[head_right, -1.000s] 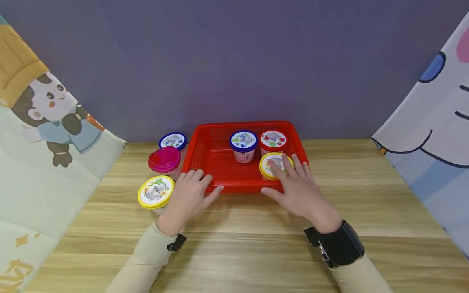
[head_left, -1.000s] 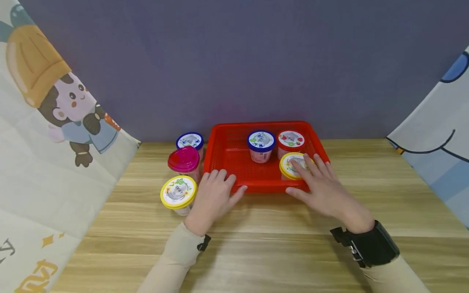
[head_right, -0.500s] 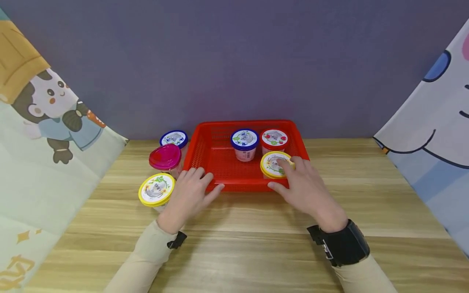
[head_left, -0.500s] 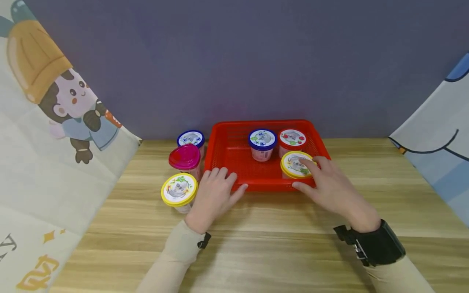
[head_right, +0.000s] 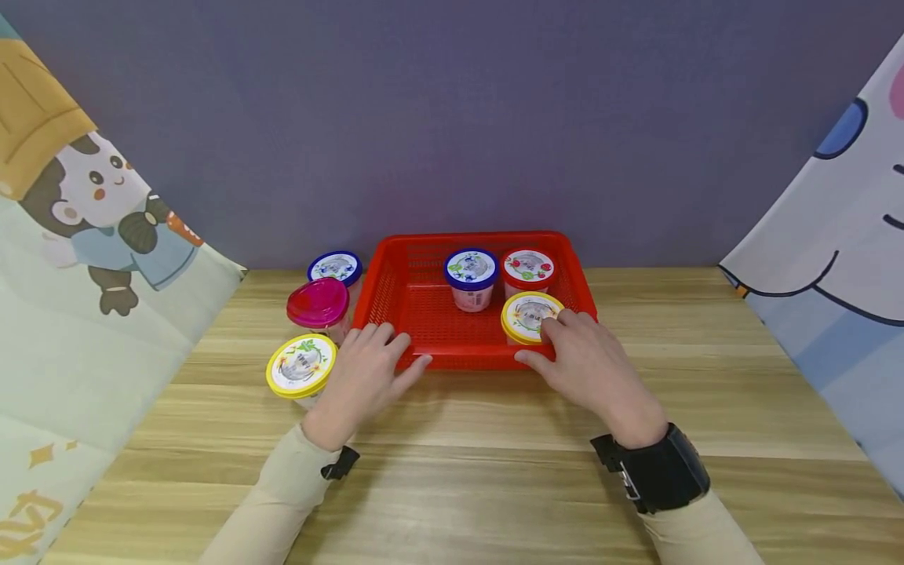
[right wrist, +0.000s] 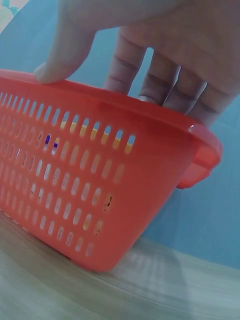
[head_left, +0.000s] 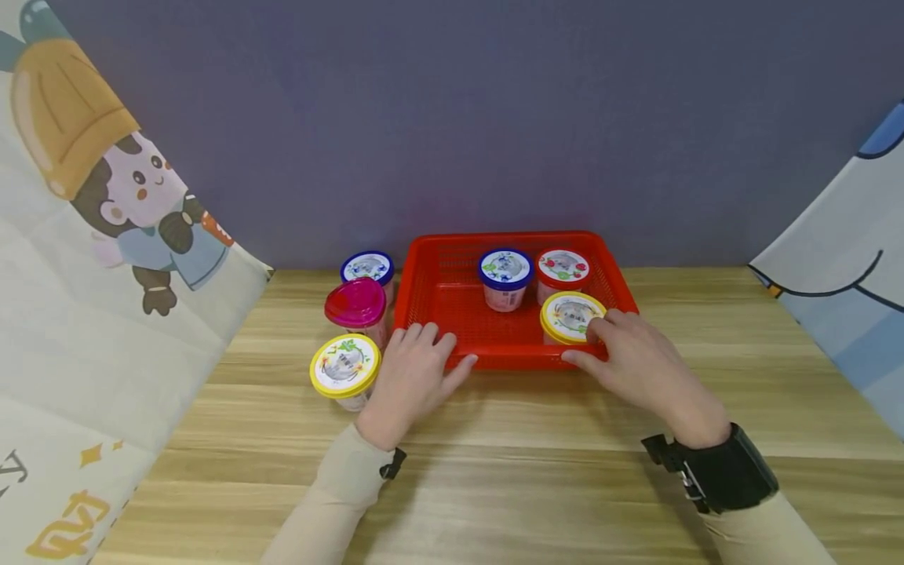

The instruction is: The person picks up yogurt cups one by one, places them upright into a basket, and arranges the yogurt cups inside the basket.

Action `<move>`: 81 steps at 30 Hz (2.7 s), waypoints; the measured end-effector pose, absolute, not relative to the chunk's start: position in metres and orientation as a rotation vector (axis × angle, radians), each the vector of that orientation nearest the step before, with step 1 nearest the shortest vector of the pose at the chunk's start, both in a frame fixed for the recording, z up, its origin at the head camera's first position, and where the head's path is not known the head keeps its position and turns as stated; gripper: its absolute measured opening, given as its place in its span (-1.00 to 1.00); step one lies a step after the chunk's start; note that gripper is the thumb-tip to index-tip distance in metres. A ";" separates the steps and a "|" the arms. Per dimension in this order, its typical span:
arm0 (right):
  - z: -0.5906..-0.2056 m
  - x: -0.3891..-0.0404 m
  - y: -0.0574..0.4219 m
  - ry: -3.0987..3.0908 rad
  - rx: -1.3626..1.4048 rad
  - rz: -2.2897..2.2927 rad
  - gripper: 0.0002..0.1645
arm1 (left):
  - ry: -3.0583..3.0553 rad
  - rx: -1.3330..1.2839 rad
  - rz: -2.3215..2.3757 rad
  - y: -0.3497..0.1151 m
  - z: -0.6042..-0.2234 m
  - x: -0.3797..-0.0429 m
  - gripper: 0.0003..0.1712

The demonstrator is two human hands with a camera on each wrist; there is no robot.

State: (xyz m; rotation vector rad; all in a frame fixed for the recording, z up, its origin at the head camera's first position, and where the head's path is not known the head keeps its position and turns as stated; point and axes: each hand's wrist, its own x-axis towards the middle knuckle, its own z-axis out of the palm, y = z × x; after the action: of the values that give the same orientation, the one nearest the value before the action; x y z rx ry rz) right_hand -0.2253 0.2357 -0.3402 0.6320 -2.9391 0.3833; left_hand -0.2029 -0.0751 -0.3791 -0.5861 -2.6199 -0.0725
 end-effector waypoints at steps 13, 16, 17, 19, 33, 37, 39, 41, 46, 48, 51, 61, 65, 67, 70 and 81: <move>-0.347 -0.227 0.237 -2.913 0.635 0.424 -0.50 | -2.647 -0.562 -0.059 -0.077 -0.379 -0.200 -0.48; -0.347 -0.228 0.237 -2.925 0.627 0.436 -0.50 | -2.643 -0.558 -0.060 -0.078 -0.379 -0.199 -0.47; -0.347 -0.228 0.237 -2.925 0.626 0.442 -0.50 | -2.644 -0.557 -0.062 -0.078 -0.379 -0.199 -0.47; -0.347 -0.228 0.237 -2.924 0.626 0.443 -0.50 | -2.647 -0.553 -0.070 -0.078 -0.378 -0.199 -0.47; -0.347 -0.229 0.240 -2.917 0.626 0.447 -0.50 | -2.683 -0.581 -0.094 -0.081 -0.370 -0.193 -0.14; -0.348 -0.229 0.240 -2.921 0.627 0.443 -0.50 | -2.792 -0.499 -0.097 -0.085 -0.365 -0.187 0.07; -0.348 -0.229 0.240 -2.921 0.626 0.440 -0.50 | -2.833 -0.468 -0.130 -0.087 -0.363 -0.185 0.11; -0.349 -0.229 0.240 -2.919 0.628 0.437 -0.50 | -2.864 -0.433 -0.148 -0.089 -0.361 -0.183 0.12; -0.348 -0.229 0.240 -2.920 0.626 0.437 -0.50 | -2.893 -0.372 -0.175 -0.095 -0.356 -0.183 0.12; -0.348 -0.229 0.240 -2.923 0.627 0.433 -0.50 | -2.896 -0.355 -0.191 -0.099 -0.355 -0.183 0.12; -0.348 -0.229 0.239 -2.923 0.634 0.434 -0.50 | -2.913 -0.324 -0.194 -0.106 -0.355 -0.183 0.12; -0.349 -0.230 0.239 -2.915 0.633 0.447 -0.50 | -2.977 -0.251 -0.157 -0.130 -0.349 -0.183 0.17; -0.348 -0.230 0.240 -2.921 0.636 0.440 -0.49 | -3.010 -0.205 -0.143 -0.139 -0.346 -0.183 0.19; -0.348 -0.230 0.240 -2.926 0.633 0.440 -0.49 | -3.038 -0.178 -0.167 -0.141 -0.345 -0.183 0.19; -0.348 -0.230 0.240 -2.934 0.622 0.443 -0.50 | -3.082 -0.125 -0.180 -0.144 -0.345 -0.182 0.17; -0.346 -0.229 0.240 -2.940 0.607 0.442 -0.51 | -3.194 -0.006 -0.138 -0.149 -0.347 -0.177 0.07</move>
State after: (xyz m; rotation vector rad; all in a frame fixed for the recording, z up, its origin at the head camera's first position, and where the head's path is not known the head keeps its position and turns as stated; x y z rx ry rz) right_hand -0.2289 0.2395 -0.3462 0.6065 -2.9405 0.4419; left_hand -0.1767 -0.1490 -0.3472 -0.0065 -3.1940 -0.1383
